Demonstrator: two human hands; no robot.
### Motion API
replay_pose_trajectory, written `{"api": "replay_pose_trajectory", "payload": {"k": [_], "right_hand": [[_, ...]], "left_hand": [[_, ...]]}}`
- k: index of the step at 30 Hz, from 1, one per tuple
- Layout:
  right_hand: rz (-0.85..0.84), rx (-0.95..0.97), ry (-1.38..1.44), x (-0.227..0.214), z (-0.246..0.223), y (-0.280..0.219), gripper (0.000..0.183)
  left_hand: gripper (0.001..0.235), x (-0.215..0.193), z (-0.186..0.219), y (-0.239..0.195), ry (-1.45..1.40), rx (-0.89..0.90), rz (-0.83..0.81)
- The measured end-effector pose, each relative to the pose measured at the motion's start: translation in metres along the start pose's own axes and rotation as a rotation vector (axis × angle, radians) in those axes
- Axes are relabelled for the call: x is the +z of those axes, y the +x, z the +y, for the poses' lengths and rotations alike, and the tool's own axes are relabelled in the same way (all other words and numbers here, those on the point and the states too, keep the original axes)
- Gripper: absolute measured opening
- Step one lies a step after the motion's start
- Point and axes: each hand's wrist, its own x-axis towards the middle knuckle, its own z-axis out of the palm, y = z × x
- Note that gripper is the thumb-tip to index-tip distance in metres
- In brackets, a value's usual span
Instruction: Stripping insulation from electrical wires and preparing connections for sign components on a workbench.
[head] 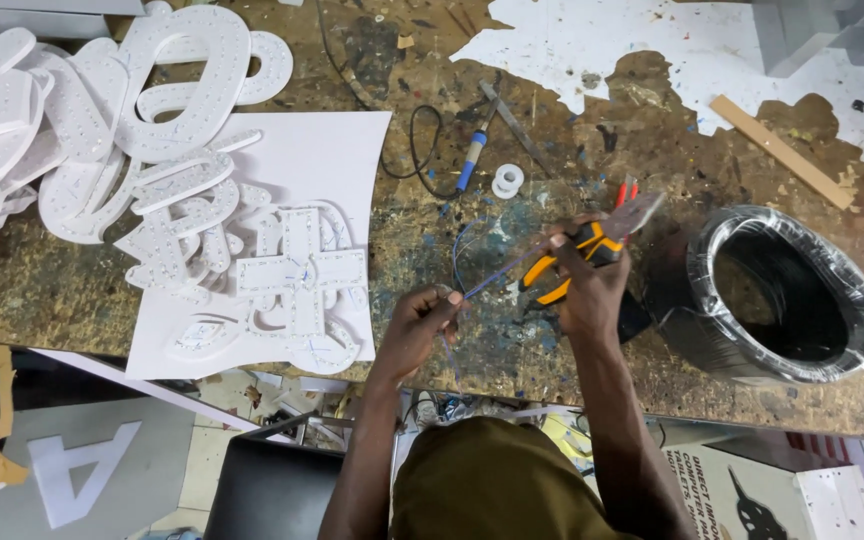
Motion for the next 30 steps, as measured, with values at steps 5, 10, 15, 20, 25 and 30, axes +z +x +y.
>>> {"api": "replay_pose_trajectory", "payload": {"k": [5,10,15,20,25,30], "right_hand": [[0.022,-0.052,-0.009,0.003,-0.001,0.010,0.034],[0.013,-0.166,0.008,0.021,-0.019,0.003,0.046],[0.073,-0.102,-0.050,0.062,-0.068,-0.020,0.044],[-0.006,-0.162,-0.109,0.031,-0.027,-0.014,0.035],[-0.065,-0.186,-0.063,0.016,-0.006,-0.006,0.042],[-0.094,-0.093,-0.007,0.001,-0.003,-0.002,0.040]], "left_hand": [[0.032,-0.023,0.037,-0.023,0.076,0.004,-0.047],[0.033,-0.038,0.050,-0.025,0.089,0.035,-0.163],[0.032,-0.042,0.059,-0.030,0.086,-0.006,-0.222],[0.034,-0.053,0.063,-0.031,0.105,0.019,-0.169],[0.037,-0.056,0.037,-0.034,0.201,0.079,-0.027],[0.043,-0.028,0.058,-0.045,0.442,0.164,0.132]]}}
